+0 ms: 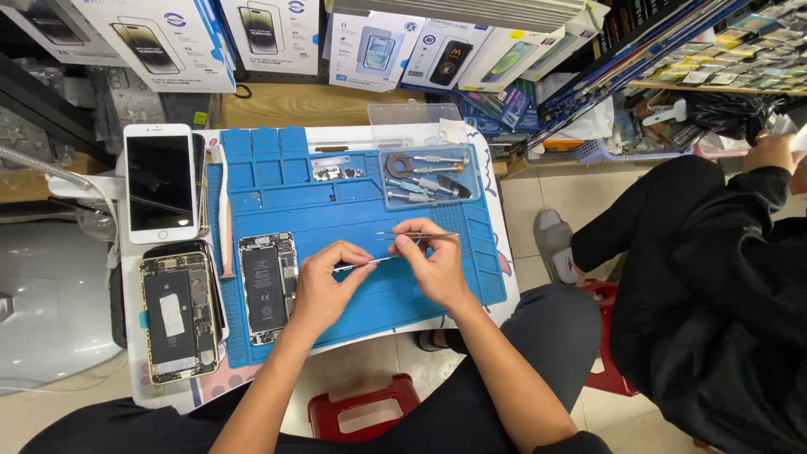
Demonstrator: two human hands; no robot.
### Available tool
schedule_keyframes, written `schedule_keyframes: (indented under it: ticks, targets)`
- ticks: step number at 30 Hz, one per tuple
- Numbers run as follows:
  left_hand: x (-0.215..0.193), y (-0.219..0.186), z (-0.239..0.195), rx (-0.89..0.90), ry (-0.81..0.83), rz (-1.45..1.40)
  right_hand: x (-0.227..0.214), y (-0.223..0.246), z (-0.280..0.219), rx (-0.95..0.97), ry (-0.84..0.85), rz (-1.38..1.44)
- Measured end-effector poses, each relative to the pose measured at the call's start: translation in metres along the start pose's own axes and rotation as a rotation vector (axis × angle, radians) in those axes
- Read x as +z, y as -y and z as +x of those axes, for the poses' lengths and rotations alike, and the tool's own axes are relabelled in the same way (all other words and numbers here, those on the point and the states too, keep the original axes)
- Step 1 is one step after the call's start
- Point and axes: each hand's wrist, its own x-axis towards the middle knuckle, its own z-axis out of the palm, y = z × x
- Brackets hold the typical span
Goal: The person works on a disassembled smartphone placed on a blue anti-static mat. They use a metal spudger to pry and separate components, then switch to a screwdriver to tighten screws on the phone's frame. The person handles the phone casing and internal parts while seated.
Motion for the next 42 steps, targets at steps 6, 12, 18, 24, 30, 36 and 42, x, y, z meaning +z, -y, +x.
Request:
schedule_keyframes:
  ticks: [6,12,18,24,30,36,42]
  targets:
    - [0.001,-0.005,-0.002,-0.015,0.007,-0.002,-0.002,-0.021,0.001,0.173,0.027,0.257]
    - [-0.004,-0.007,0.001,-0.043,0.028,0.011,-0.049,0.017,0.002,0.057,0.082,0.68]
    - [-0.004,-0.004,0.002,-0.031,0.07,-0.008,-0.044,0.009,-0.001,0.051,0.176,0.323]
    - [-0.005,-0.001,0.0,-0.024,0.072,0.011,-0.012,0.005,0.002,0.134,0.161,0.245]
    - [-0.005,-0.005,0.001,-0.048,0.069,0.011,-0.013,-0.002,0.0,0.17,0.147,0.23]
    - [-0.003,-0.005,0.001,-0.018,0.054,-0.003,-0.012,0.009,0.001,0.126,0.149,0.176]
    - [-0.005,0.007,-0.002,0.033,0.032,-0.007,-0.008,0.027,0.006,0.05,0.181,0.059]
